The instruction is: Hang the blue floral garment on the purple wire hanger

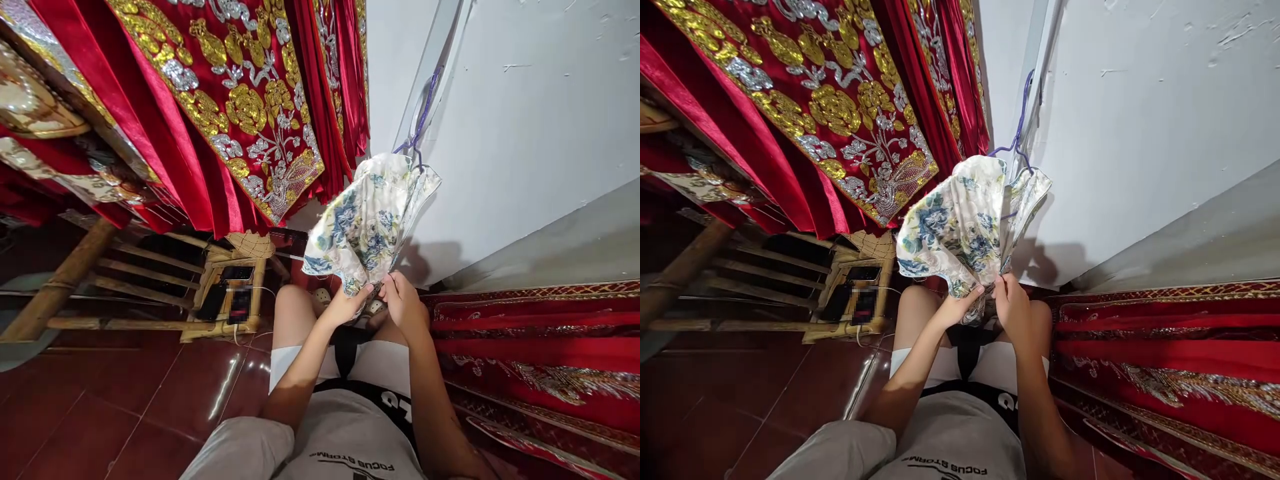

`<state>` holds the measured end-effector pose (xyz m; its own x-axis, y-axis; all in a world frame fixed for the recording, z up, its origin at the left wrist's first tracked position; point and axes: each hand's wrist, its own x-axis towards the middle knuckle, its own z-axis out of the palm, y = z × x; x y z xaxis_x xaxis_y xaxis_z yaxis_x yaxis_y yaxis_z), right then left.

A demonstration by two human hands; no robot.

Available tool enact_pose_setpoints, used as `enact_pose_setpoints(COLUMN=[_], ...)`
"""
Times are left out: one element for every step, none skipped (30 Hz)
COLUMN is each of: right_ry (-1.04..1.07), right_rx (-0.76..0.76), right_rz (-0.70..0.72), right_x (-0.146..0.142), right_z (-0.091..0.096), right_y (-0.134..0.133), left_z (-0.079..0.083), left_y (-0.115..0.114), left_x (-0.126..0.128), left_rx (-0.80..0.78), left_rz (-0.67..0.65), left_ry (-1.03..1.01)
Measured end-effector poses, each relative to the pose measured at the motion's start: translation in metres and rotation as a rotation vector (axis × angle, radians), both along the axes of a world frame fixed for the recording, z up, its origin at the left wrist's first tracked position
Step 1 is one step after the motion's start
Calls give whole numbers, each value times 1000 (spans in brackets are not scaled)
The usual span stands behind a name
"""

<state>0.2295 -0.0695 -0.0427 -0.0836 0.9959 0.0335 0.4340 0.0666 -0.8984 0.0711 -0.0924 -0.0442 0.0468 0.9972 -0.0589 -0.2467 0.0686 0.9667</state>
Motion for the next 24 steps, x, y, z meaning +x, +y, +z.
enact_pose_setpoints(right_ry=[8,17,31,60,102,154,208,256,293,318,334,349,368,388,409,428,444,456,464,471,474,475,473,471], right_rx=[0,-1,-3,-8,-18,-36,-60,-88,-113,-133,-148,-156,-161,-165,-168,-171,-173,-177,-181,-185,-188,-187,-182,-173], right_rz=[-13,-16,-10,4,14,23,30,37,43,47,52,57,64,74,86,97,105,108,105,93,79,65,55,51], right_x=[-1,-3,-4,-4,-5,-6,-7,-8,-9,-11,-13,-15,-17,-19,-21,-23,-24,-26,-27,-29,-30,-31,-32,-32], right_z=[1,2,3,4,6,7,9,10,10,11,11,11,11,10,10,10,11,11,12,12,13,15,16,17], right_y=[0,1,1,0,0,-1,-3,-4,-6,-7,-8,-9,-9,-8,-7,-6,-4,-2,-1,1,2,3,4,5], left_z=[-1,-2,-5,-8,-12,-17,-22,-26,-31,-34,-37,-39,-39,-38,-37,-35,-32,-30,-27,-25,-23,-22,-21,-20], left_y=[0,0,0,1,2,5,7,10,13,15,17,17,16,14,12,10,9,9,9,11,13,15,18,20], left_x=[-1,-1,-2,-3,-4,-5,-6,-7,-8,-8,-8,-7,-6,-4,-2,0,2,4,5,6,6,6,6,6], left_rx=[-3,-11,-24,-40,-55,-63,-68,-66,-52,-24,19,76,143,213,279,333,374,397,403,400,394,393,402,419], left_rz=[5,11,19,33,58,104,165,249,353,466,582,690,779,840,854,814,716,579,435,310,222,177,165,164], left_ry=[-10,-20,-27,-30,-29,-26,-20,-6,22,69,138,227,330,431,518,583,620,629,623,613,609,615,630,647])
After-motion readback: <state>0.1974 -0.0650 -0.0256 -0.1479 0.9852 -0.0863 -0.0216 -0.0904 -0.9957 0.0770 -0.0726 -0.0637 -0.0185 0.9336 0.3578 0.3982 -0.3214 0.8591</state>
